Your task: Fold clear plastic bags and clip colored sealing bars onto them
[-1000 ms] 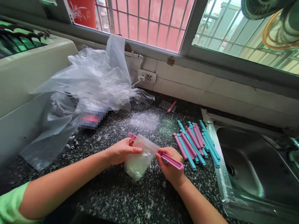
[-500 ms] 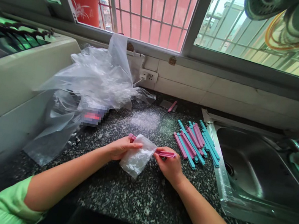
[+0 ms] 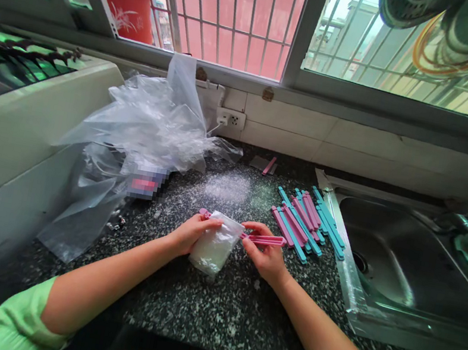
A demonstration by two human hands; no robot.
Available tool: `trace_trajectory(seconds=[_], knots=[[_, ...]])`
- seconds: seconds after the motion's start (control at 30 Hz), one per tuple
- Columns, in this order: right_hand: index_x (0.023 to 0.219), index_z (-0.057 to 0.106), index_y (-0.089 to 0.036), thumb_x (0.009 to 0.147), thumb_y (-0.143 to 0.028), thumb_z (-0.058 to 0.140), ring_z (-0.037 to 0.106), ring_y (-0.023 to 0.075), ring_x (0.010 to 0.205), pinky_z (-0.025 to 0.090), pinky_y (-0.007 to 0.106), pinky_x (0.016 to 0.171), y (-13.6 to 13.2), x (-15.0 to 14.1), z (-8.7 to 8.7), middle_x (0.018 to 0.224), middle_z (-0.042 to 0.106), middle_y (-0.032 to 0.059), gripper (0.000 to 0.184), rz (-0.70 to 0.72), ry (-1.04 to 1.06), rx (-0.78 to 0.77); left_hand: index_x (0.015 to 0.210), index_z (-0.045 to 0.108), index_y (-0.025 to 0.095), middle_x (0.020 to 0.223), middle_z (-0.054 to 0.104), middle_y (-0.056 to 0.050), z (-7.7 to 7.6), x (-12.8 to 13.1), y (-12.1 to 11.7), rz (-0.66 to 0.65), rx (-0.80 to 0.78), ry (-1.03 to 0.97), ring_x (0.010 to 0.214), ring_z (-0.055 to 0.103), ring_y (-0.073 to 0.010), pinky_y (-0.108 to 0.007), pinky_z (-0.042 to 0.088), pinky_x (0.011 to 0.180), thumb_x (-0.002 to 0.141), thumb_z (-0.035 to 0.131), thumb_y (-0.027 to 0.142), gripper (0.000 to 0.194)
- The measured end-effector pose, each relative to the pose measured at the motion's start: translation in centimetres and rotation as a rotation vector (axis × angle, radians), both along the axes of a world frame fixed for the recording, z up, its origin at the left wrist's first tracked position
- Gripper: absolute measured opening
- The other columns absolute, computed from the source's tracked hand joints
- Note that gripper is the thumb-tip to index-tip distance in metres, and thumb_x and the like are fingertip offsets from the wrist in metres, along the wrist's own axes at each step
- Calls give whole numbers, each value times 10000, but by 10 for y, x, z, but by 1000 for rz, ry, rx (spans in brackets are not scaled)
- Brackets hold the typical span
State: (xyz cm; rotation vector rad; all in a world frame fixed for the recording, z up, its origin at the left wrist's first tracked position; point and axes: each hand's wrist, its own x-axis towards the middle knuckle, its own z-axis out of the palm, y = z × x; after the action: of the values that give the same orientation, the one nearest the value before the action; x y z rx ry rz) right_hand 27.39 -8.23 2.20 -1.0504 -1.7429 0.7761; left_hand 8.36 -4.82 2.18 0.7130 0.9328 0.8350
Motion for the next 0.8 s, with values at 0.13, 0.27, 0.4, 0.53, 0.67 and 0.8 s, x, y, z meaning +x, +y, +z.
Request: trace_trajectory(seconds=[0.13,0.27,0.4,0.53,0.67,0.8], knots=[[881,630,-208,817,-259,539,595,169,881,506,315,786,2,2,5,920,617,59,122,50,-32,30,615,614,107,512,571,-3,-5,2,-3,-10,78,24,465,472,-93,-222,330,497,482,761,395,349],[887,646,-209,820,-241,537,595,165,849,499,323,793,2,2,5,890,615,58,131,12,-46,38,643,631,101,547,578,-15,-8,3,-4,-67,155,40,499,473,-102,-230,328,524,513,738,452,389],[890,641,-214,817,-235,542,592,161,853,501,312,790,1,1,5,900,610,55,125,-22,-43,60,676,648,97,589,596,-31,-6,2,-4,-109,219,36,542,489,-118,-235,334,548,537,716,491,423],[885,633,-214,818,-241,543,593,161,854,502,315,798,1,1,4,898,610,51,115,-35,-57,59,657,647,93,565,589,-25,-4,1,-4,-64,224,49,516,469,-105,-227,315,528,528,726,469,405],[972,598,-211,778,-280,599,605,167,849,529,319,766,3,1,-3,940,611,58,206,-41,-7,28,640,634,102,555,593,-20,-2,2,-3,27,114,-5,502,480,-104,-226,328,519,498,748,408,355],[1020,570,-211,757,-299,626,624,164,849,551,310,749,3,-1,-7,986,617,63,283,-107,134,-3,579,604,115,531,588,-12,0,4,-1,140,26,-70,497,487,-102,-223,344,519,451,768,348,312]])
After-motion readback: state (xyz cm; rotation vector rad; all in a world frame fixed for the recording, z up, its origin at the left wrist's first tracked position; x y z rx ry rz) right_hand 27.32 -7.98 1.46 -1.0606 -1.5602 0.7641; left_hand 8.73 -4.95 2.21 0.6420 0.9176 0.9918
